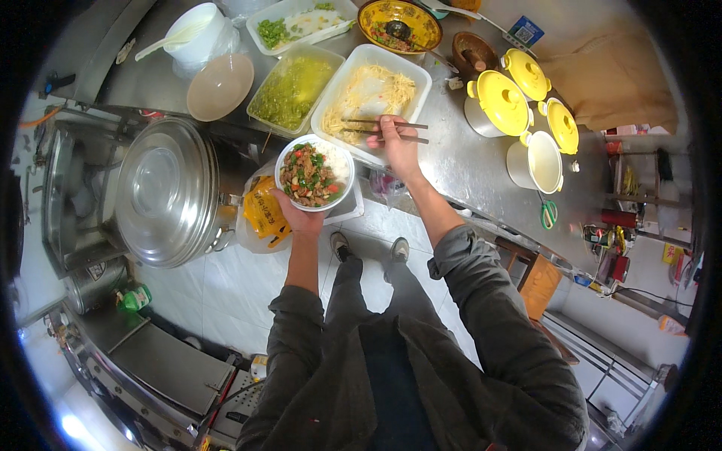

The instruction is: The person assembles a takeout meal by adding noodles, vegetables, and rice into a bowl using chopsticks and a spatula. They then place the bowl into a yellow paper bag, add a small packet, and tie the bag closed.

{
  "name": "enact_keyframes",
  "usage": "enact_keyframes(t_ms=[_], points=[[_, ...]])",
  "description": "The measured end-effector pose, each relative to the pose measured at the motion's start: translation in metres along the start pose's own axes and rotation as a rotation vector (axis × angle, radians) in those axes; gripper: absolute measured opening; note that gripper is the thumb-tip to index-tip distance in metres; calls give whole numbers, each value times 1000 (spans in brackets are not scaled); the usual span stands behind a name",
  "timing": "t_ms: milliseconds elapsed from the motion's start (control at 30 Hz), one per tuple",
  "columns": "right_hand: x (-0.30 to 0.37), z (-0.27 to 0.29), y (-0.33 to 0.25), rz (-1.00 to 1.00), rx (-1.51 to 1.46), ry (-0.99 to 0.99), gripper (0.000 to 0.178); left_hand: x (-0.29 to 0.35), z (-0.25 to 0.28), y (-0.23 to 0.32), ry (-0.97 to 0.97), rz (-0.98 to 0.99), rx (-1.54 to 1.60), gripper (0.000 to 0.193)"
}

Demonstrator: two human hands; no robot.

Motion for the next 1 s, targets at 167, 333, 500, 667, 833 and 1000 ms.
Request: enact_keyframes(t_ms=[167, 333, 500, 667, 833, 1000], points=[[-4, -4, 4, -58, -91, 61, 28, -5, 4, 2, -54, -4, 16, 77], [-17, 7, 4, -142, -124, 81, 27, -7, 1, 3, -35, -37, -30, 77], [-19, 18, 0, -194, -151, 87, 27, -7, -3, 4, -17, 6, -15, 78], [-12, 24, -9, -207, -242, 85, 29, -8, -3, 5, 1, 3, -39, 79], [20, 4, -36, -92, -159, -57, 30, -9, 1, 7, -32, -17, -44, 79], [76, -32, -67, -9, 362, -321, 35, -9, -2, 5, -28, 9, 15, 79]])
Point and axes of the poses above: each hand's wrist, its own x-axis away from the middle knuckle, its own z-axis out of the back of the hand, y = z × x, the point moved 5 cm from there along -x, towards the middle knuckle, and after that the axes turned 3 degrees about -x, right-handed, at the moved point
